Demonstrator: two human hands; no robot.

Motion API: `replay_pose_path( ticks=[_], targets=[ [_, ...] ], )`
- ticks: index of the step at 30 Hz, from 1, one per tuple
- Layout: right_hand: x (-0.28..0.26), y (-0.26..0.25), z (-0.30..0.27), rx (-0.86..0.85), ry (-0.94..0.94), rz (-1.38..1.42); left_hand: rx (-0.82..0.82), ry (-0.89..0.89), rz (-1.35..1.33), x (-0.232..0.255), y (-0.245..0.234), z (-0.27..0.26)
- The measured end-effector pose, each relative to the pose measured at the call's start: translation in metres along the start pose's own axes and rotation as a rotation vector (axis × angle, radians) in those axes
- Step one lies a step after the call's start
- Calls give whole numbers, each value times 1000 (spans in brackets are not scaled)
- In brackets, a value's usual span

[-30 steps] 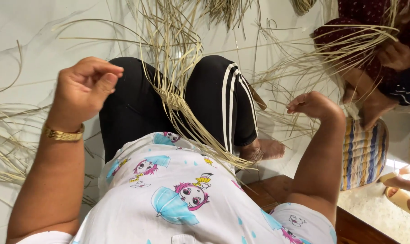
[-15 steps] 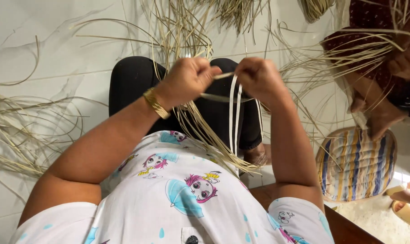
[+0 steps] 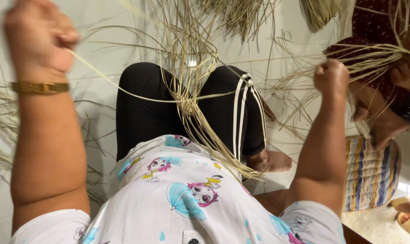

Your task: Weaving a straw hat by interlacing long strands of dried grass while sitting on the floor.

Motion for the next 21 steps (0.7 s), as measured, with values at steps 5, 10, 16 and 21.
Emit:
replay_pose_path(
  ticks=[5, 10, 16, 21],
  targets=[
    [-171, 42, -139, -456, -614, 698, -634, 213, 429, -28, 162, -113],
    [-240, 89, -226, -889, -608, 1451, -782, 575, 618, -24, 201, -151],
    [-213, 66, -176, -928, -264, 1850, -776, 756, 831, -49, 140, -104],
    [-93, 3, -52, -530, -278, 2302, -550, 839, 1094, -55, 28, -35]
  ],
)
Point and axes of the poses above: each hand's wrist, its own z-axis towards the middle knuckle, its own y-axis out of the palm, x = y × z, the point moved 8 cm from there along z, towards the middle knuckle, and after that the axes turned 9 degrees about y, right-handed, at the moved point
